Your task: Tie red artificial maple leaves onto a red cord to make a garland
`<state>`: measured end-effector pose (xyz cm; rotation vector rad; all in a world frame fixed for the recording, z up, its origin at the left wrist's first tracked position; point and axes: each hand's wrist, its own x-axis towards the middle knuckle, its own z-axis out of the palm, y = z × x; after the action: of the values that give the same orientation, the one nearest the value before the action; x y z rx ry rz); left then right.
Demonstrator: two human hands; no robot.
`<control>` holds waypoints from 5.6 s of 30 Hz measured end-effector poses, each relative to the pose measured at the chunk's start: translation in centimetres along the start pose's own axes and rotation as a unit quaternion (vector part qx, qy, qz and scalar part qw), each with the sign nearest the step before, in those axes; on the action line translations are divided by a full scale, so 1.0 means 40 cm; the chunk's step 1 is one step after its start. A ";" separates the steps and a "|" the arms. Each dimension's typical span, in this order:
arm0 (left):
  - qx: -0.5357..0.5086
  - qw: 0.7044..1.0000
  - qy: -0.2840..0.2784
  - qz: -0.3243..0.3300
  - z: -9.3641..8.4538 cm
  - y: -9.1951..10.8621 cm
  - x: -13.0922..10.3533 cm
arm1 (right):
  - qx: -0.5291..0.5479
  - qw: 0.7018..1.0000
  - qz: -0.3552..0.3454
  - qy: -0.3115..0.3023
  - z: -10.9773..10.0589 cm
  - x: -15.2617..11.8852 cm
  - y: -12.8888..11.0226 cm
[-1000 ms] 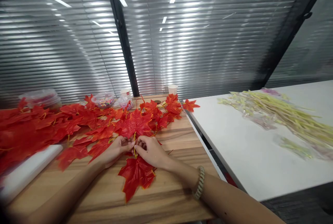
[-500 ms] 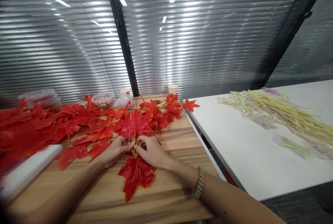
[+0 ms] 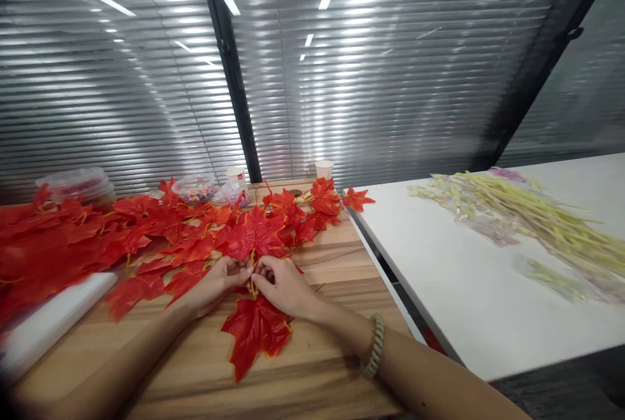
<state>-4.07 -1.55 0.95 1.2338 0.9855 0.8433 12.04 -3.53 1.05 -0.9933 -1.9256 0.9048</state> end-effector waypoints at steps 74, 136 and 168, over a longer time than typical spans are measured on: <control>0.082 0.996 -0.020 0.019 -0.001 0.009 -0.003 | -0.026 0.999 -0.004 -0.022 0.005 -0.001 0.019; 0.023 0.995 0.012 0.095 0.009 0.037 -0.018 | 0.193 0.980 0.039 0.018 -0.010 -0.002 -0.029; -0.003 0.998 0.002 0.064 -0.007 0.035 -0.015 | 0.003 0.996 -0.080 -0.036 -0.026 -0.008 -0.030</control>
<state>-4.55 -1.79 2.42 1.3003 0.9130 0.9472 12.69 -4.10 2.40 -0.7996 -2.0296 0.8638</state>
